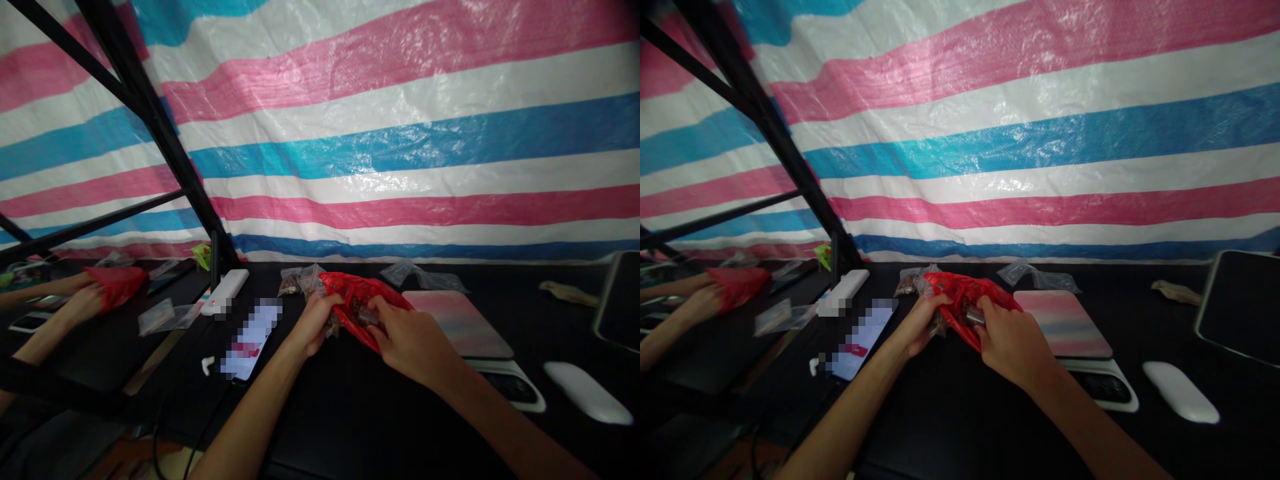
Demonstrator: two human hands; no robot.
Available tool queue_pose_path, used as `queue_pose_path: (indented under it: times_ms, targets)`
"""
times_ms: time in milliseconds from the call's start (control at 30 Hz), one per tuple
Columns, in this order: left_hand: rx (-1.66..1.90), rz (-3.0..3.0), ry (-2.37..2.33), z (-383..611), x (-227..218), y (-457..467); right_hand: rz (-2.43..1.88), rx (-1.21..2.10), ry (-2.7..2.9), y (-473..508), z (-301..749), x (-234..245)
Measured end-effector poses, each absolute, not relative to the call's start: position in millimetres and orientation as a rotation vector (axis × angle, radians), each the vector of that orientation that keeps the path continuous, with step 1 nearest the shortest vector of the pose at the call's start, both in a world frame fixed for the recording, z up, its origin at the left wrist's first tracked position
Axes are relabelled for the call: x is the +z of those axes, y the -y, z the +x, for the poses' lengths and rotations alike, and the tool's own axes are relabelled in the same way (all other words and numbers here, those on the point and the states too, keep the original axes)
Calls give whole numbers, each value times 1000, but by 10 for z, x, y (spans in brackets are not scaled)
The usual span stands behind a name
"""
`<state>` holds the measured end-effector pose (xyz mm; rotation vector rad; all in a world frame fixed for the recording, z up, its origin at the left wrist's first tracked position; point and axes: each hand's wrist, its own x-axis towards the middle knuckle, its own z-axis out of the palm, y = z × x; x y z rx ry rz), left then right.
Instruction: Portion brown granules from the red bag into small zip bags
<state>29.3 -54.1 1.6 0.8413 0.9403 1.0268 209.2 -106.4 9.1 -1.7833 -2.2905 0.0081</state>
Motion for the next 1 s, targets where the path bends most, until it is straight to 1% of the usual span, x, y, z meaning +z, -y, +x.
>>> queue_pose_path:
  times_ms: [200,400,633,800,1000]
  targets:
    - [991,880,-971,293,-13,549,-1822,-63,2262,1055,2071,92]
    - [1166,938,-942,309,-8,521,-1785,-54,2261,1051,2076,52]
    - [1101,1016,-979,305,-12,518,-1844,-55,2255,1035,2067,55]
    - [1355,1105,-1035,262,29,494,-1843,-87,2247,1046,2073,44]
    - [1702,1458,-1019,194,91,550,-1857,-90,2211,1050,2059,82]
